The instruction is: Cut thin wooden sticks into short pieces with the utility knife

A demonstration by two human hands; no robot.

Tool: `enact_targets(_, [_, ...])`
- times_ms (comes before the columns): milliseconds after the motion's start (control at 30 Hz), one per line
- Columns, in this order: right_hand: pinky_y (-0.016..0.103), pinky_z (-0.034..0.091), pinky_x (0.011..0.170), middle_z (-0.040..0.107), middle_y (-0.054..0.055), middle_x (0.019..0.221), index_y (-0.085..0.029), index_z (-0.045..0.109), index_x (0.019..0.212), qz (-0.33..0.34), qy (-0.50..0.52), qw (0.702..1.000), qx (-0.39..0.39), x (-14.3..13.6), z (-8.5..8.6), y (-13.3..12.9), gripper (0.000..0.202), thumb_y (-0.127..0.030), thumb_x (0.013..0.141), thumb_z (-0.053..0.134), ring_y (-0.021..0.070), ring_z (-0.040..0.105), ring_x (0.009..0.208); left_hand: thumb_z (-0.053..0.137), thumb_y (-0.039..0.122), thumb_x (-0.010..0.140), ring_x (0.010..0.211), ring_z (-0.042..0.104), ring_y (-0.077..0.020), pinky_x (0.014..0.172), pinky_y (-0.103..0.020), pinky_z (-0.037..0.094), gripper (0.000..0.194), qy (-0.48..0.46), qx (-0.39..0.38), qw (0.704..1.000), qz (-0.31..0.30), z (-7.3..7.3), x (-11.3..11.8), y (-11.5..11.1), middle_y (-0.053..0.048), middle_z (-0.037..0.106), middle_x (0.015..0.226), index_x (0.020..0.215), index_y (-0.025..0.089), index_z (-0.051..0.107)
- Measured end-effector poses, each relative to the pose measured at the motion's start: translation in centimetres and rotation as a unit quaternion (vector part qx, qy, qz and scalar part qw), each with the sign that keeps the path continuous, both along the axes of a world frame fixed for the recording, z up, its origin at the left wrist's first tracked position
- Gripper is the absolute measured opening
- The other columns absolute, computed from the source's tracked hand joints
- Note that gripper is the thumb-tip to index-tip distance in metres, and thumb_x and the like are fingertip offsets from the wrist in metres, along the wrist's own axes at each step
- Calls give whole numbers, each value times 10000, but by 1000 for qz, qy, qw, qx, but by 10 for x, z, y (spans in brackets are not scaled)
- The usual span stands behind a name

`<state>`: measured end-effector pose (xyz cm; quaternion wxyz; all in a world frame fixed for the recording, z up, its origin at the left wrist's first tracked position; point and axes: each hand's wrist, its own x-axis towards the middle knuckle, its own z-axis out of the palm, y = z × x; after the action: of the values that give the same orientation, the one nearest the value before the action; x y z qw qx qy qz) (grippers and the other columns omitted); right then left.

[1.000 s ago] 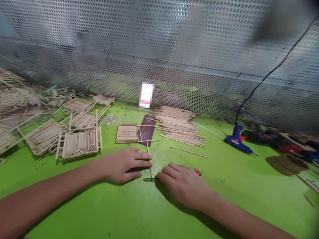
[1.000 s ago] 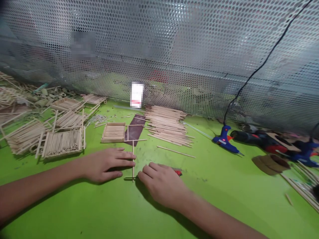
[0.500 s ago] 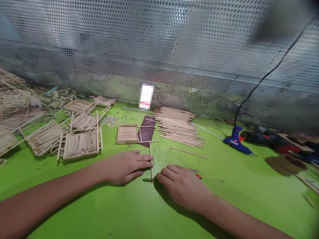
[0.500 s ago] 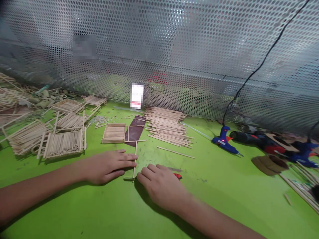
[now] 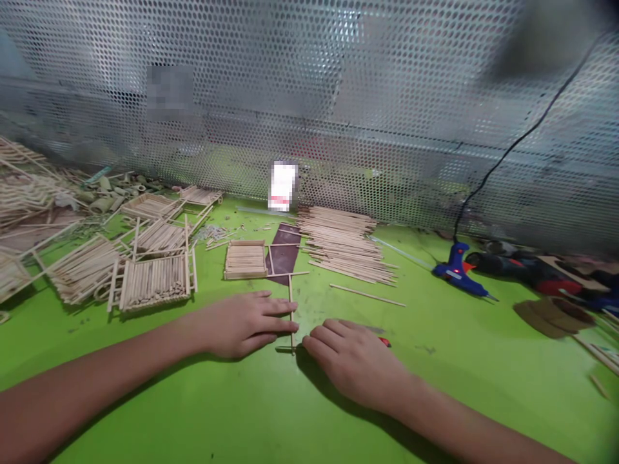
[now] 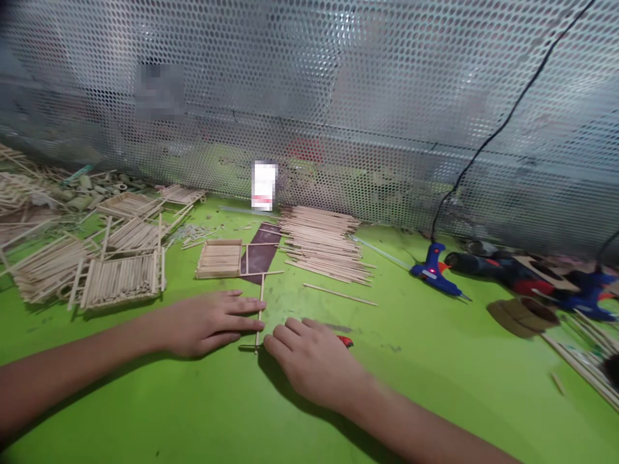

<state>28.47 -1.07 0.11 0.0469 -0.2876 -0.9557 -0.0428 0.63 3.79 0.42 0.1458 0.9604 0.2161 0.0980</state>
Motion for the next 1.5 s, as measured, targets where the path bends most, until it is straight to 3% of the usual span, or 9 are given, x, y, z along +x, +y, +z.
enact_targets(300, [336, 440, 721, 697, 29, 921, -192, 648, 1068, -5, 10, 1000, 12, 0, -1, -1, 156, -104, 955, 586, 203, 591, 810, 466, 306, 1093, 1419, 561, -254, 1228, -487, 425, 405, -7, 8, 1000, -3, -1, -1, 1, -33, 503, 1594, 1482, 303, 578])
enact_targets(400, [338, 441, 728, 699, 25, 928, -194, 650, 1094, -3, 15, 1000, 11, 0, -1, -1, 177, -96, 959, 592, 204, 593, 826, 462, 295, 1092, 1415, 557, -239, 1248, -485, 373, 408, -19, 31, 999, -11, -5, -1, 0, -50, 535, 1575, 1486, 279, 564])
enact_targets(467, [340, 439, 727, 700, 20, 936, -197, 651, 1102, -5, 17, 1000, 4, 0, -1, -1, 182, -96, 958, 604, 205, 591, 830, 478, 294, 1082, 1332, 610, -230, 1249, -480, 339, 385, -39, 47, 998, -10, -6, -1, -1, -67, 633, 1478, 1449, 241, 582])
enact_targets(567, [343, 432, 717, 696, 17, 935, -193, 650, 1095, -7, 23, 1000, -8, 0, -1, -1, 170, -99, 955, 624, 206, 582, 821, 526, 333, 1057, 1022, 676, -217, 1153, -453, 376, 263, -70, 78, 994, 0, -6, 3, -6, -56, 767, 1114, 1225, 196, 675])
enact_targets(700, [342, 432, 726, 685, 17, 920, -184, 650, 1079, -11, 29, 999, -22, 0, -3, -1, 143, -103, 964, 618, 197, 575, 806, 562, 366, 1046, 775, 581, -177, 1018, -399, 386, 237, -74, 133, 988, -7, -10, 10, -12, -6, 701, 802, 926, 193, 672])
enact_targets(900, [335, 427, 701, 668, 33, 878, -174, 647, 1034, 0, 35, 999, -4, 3, -3, -1, 145, -80, 974, 554, 196, 559, 771, 569, 241, 1022, 712, 531, -175, 969, -401, 370, 241, -91, 242, 965, -34, -14, 20, -12, 2, 626, 708, 793, 193, 629])
enact_targets(1233, [340, 492, 749, 680, 63, 914, -128, 678, 1082, 14, 53, 998, -21, 3, 3, -2, 251, -90, 1045, 433, 204, 585, 823, 594, 131, 942, 778, 573, -180, 925, -390, 385, 133, -68, 124, 989, -42, -5, 27, -18, -3, 666, 787, 822, 179, 623])
enact_targets(1500, [320, 515, 763, 685, 61, 911, -142, 689, 1063, -4, 23, 999, -23, -11, 4, -2, 219, -52, 993, 503, 200, 588, 826, 591, 127, 941, 790, 566, -186, 959, -402, 353, 160, -70, 120, 988, -63, -3, 14, -12, -3, 678, 788, 794, 187, 608])
